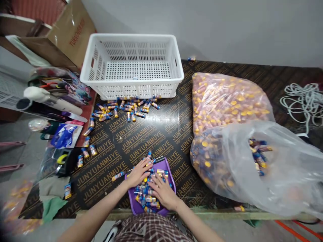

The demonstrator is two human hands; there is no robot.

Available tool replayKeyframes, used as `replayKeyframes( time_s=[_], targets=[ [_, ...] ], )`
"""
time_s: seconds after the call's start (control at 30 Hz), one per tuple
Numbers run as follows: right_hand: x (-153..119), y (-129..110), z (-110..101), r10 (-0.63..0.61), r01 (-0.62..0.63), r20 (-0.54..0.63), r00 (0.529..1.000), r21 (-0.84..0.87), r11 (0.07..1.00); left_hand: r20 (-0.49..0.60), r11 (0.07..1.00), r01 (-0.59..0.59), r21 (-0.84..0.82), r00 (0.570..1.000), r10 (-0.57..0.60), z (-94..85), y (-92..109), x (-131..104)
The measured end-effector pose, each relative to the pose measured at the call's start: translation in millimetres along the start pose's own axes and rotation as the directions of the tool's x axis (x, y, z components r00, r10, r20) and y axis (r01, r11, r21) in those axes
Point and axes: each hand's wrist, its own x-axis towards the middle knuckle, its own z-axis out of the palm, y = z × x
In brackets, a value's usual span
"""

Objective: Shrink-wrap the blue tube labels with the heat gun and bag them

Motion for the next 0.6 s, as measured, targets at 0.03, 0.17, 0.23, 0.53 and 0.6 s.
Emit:
replayKeyframes(
  time_s=[0.03,0.17,0.23,0.53,0.6],
  targets=[
    [-12,-4,4,-0.009,0.009,-0.033,0.999,0.002,1.000,-0.001,1.000,-0.015,-0.004,1.000,0.015,2.8,6,-3],
    [-51,-3,44,0.420,-0.408,-0.455,0.786,0.129,0.904,-0.022,0.999,-0.033,-0.006,0.999,0.033,18.7,28,-17],
    [-60,4,69,0.652,-0.544,-0.481,0.586,0.363,0.756,-0.010,0.999,-0.025,-0.024,1.000,0.025,27.6,36,-24],
    [-71,-7,92,0.872,-0.304,-0.107,0.478,0.911,0.279,0.003,0.996,-0.087,-0.014,0.996,0.087,39.2,75,-40],
    [-77,-16,79,0.865,-0.219,-0.126,0.485,0.940,0.260,-0.026,0.995,-0.100,0.016,0.995,0.101,26.1,98,-40]
  ],
)
